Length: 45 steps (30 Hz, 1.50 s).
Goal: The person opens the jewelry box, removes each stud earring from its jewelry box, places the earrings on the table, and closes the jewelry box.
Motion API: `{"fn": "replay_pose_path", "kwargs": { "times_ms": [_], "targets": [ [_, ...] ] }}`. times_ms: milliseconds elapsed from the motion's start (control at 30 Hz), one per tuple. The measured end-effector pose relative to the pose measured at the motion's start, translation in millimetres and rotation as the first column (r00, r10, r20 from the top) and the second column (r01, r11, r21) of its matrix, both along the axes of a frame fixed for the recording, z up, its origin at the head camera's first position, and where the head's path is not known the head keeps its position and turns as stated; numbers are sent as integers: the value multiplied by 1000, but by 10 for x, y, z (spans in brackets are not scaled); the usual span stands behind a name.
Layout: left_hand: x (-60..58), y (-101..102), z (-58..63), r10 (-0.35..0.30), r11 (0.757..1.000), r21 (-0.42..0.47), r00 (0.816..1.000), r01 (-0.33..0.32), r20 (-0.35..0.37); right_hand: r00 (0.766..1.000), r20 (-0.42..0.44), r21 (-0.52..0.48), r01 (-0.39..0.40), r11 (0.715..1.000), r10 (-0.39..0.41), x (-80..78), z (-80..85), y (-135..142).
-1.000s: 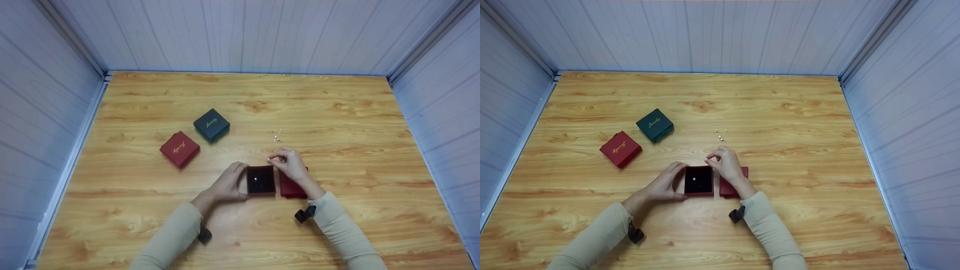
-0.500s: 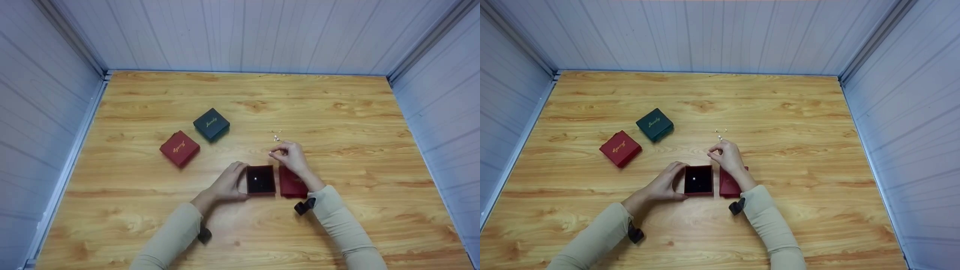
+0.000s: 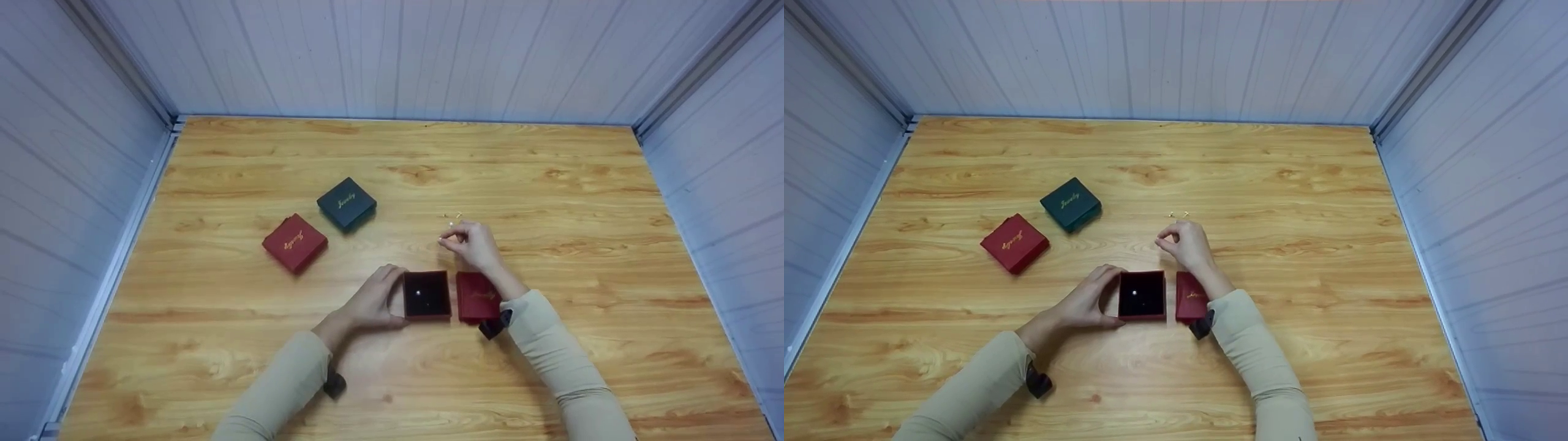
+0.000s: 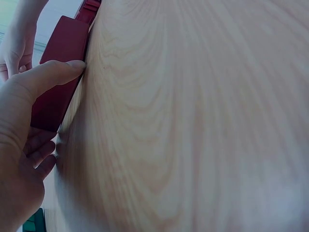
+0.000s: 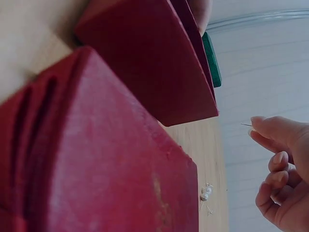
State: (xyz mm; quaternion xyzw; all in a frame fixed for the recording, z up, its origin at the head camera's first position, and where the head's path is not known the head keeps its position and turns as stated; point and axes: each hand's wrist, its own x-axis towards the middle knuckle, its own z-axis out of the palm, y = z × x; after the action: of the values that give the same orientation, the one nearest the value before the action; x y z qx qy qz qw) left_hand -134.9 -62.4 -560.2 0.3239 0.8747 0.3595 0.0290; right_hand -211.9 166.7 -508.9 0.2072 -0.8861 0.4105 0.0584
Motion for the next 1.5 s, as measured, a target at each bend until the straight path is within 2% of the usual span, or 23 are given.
{"fn": "replay_pose_path", "kwargs": {
  "times_ms": [233,500,867,1300,1500],
  "targets": [
    [-2,-5,-5,-1,1000,10,1000,1,7,1000,-7,43,20,999,-20,-98,-14,-14],
    [-4,-1,-6,-2,1000,6,1000,2,7,994,98,84,39,996,-48,-195,-41,-35],
    [-4,0,-11,-9,1000,24,1000,9,-7,984,150,147,70,987,-92,-344,-112,-44],
    [-4,0,5,-4,1000,6,1000,4,-27,975,206,174,42,984,-78,-473,-125,-119],
    [-5,-1,-4,-2,1000,7,999,3,-32,979,191,196,30,980,-68,-529,-173,-127]
  ]
}}
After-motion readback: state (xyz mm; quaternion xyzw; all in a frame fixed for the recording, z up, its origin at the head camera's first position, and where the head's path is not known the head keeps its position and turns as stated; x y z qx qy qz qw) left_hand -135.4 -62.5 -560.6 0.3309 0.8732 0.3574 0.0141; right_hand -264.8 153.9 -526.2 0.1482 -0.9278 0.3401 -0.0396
